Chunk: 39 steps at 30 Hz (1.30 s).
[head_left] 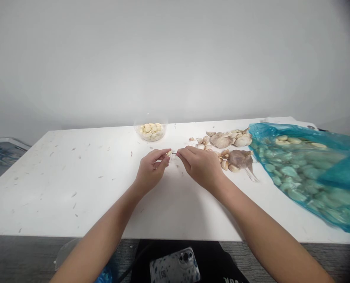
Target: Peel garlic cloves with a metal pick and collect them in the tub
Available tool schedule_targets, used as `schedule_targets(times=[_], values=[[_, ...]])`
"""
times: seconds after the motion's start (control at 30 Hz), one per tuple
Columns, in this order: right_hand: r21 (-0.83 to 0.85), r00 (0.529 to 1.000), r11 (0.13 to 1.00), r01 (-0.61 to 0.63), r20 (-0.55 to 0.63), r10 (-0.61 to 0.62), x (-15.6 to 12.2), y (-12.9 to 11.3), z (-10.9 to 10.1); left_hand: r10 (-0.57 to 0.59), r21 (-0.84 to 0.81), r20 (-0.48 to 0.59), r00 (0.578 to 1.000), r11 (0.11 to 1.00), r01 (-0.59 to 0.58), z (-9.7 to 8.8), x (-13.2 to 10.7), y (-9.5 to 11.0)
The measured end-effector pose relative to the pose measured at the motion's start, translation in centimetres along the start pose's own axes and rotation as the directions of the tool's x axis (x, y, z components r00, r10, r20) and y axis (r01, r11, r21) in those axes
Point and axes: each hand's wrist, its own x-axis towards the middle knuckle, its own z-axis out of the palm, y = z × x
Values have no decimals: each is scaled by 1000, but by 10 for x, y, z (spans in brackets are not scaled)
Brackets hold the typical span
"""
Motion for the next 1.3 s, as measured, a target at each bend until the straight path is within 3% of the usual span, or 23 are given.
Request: schedule_targets(times=[0.27,0.53,0.77,1.03,1.3], values=[[-14,998,1000,22,-54,-22,-1,1,0,29,32,-35,999,999,-27,-1,0,3],[-33,1000,999,-2,-26,1,-1,1,0,34,45,-54,998,998,-31,-1,1,4],[1,994,1000,23,-110,-23,-2,-2,-3,24,85,-83,996,996,-17,-1,0,3],[-2,997,997,72,-31,-72,-3,-6,2,96,168,-88,992,983,-80,0,0,1],[-88,993,992,95,-69,-101,-4,-4,3,98,150,-58,994,985,-88,0,0,0]])
